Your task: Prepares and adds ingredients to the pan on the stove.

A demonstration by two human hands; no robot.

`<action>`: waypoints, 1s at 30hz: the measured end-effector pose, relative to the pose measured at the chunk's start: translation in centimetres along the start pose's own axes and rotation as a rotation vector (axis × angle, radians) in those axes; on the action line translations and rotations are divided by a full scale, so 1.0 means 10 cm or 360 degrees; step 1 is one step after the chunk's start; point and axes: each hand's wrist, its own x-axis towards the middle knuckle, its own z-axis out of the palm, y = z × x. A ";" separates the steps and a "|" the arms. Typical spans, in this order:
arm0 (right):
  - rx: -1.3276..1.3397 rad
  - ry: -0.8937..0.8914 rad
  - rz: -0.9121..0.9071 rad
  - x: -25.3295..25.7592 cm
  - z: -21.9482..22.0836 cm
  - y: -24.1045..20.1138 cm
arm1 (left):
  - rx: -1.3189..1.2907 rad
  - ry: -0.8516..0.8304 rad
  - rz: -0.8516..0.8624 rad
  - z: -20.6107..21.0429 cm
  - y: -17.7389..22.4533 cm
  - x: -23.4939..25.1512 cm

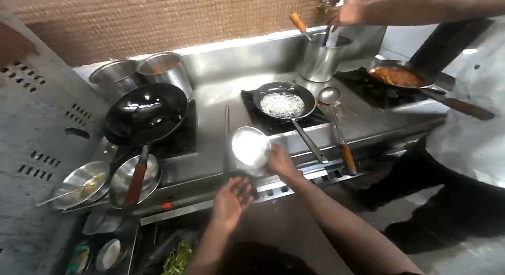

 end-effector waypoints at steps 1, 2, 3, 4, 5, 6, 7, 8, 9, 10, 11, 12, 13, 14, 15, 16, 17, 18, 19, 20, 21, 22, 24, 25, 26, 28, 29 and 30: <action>-0.0026 0.0038 0.0069 0.23 0.08 -0.02 | 0.0045 0.0001 -0.0021 -0.10 0.04 0.01; -0.0041 0.0063 0.0155 0.42 0.15 -0.03 | 0.0106 0.0014 -0.0033 -0.18 0.04 0.00; -0.0024 0.0074 0.0257 0.59 0.21 -0.03 | 0.0172 0.0018 -0.0040 -0.26 0.03 -0.02; 0.0042 0.0059 0.0348 0.72 0.26 -0.02 | 0.0247 -0.0001 -0.0038 -0.33 0.00 -0.05; 0.0133 0.0017 0.0414 0.81 0.27 0.01 | 0.0311 -0.0021 -0.0030 -0.38 -0.04 -0.07; 0.0227 -0.0028 0.0441 0.85 0.28 0.05 | 0.0354 -0.0034 -0.0020 -0.42 -0.07 -0.10; 0.0305 -0.0065 0.0437 0.86 0.28 0.08 | 0.0362 -0.0038 0.0004 -0.43 -0.09 -0.11; 0.0366 -0.0097 0.0416 0.82 0.26 0.08 | 0.0334 -0.0028 0.0038 -0.43 -0.10 -0.10; 0.0403 -0.0127 0.0382 0.72 0.23 0.10 | 0.0273 0.0000 0.0080 -0.43 -0.10 -0.10; 0.0427 -0.0144 0.0340 0.59 0.19 0.15 | 0.0199 0.0030 0.0129 -0.42 -0.09 -0.08; 0.0454 -0.0158 0.0307 0.45 0.13 0.24 | 0.0131 0.0066 0.0180 -0.42 -0.08 -0.06; 0.0503 -0.0180 0.0306 0.30 0.06 0.37 | 0.0089 0.0100 0.0233 -0.44 -0.06 -0.03; 0.0585 -0.0204 0.0342 0.16 -0.05 0.54 | 0.0079 0.0112 0.0282 -0.46 -0.02 0.00; 0.0689 -0.0192 0.0396 0.02 -0.19 0.73 | 0.0104 0.0099 0.0315 -0.47 0.02 0.03; 0.0820 -0.0101 0.0471 -0.10 -0.35 0.94 | 0.0149 0.0077 0.0319 -0.47 0.06 0.05; 0.0932 0.0098 0.0517 -0.22 -0.54 1.13 | 0.0205 0.0064 0.0310 -0.43 0.09 0.04; 0.1004 0.0384 0.0528 -0.32 -0.74 1.29 | 0.0277 0.0032 0.0288 -0.37 0.11 0.04; 0.0989 0.0707 0.0493 -0.39 -0.96 1.42 | 0.0348 -0.0015 0.0253 -0.28 0.09 0.04; 0.0891 0.1007 0.0405 -0.41 -1.21 1.55 | 0.0407 -0.0070 0.0204 -0.16 0.03 0.05; 0.0726 0.1236 0.0281 -0.39 -1.47 1.69 | 0.0449 -0.0124 0.0146 0.00 -0.06 0.08; 0.0593 0.1381 0.0179 -0.33 -1.74 1.80 | 0.0483 -0.0193 0.0083 0.20 -0.18 0.14; 0.0529 0.1437 0.0131 -0.22 -1.97 1.86 | 0.0501 -0.0295 0.0018 0.44 -0.30 0.23; 0.0665 0.1247 0.0204 0.05 -2.33 1.82 | 0.0509 -0.0524 -0.0127 1.02 -0.54 0.42; 0.0842 0.1051 0.0240 0.18 -2.43 1.74 | 0.0469 -0.0606 -0.0205 1.35 -0.64 0.51; 0.1053 0.0810 0.0267 0.31 -2.48 1.67 | 0.0395 -0.0651 -0.0273 1.67 -0.73 0.60; 0.1329 0.0284 0.0265 0.52 -2.49 1.60 | 0.0176 -0.0572 -0.0335 2.18 -0.88 0.79; 0.1394 0.0171 0.0251 0.60 -2.45 1.59 | 0.0088 -0.0463 -0.0339 2.36 -0.95 0.88; 0.1461 0.0168 0.0223 0.63 -2.41 1.60 | 0.0024 -0.0360 -0.0318 2.49 -1.03 0.97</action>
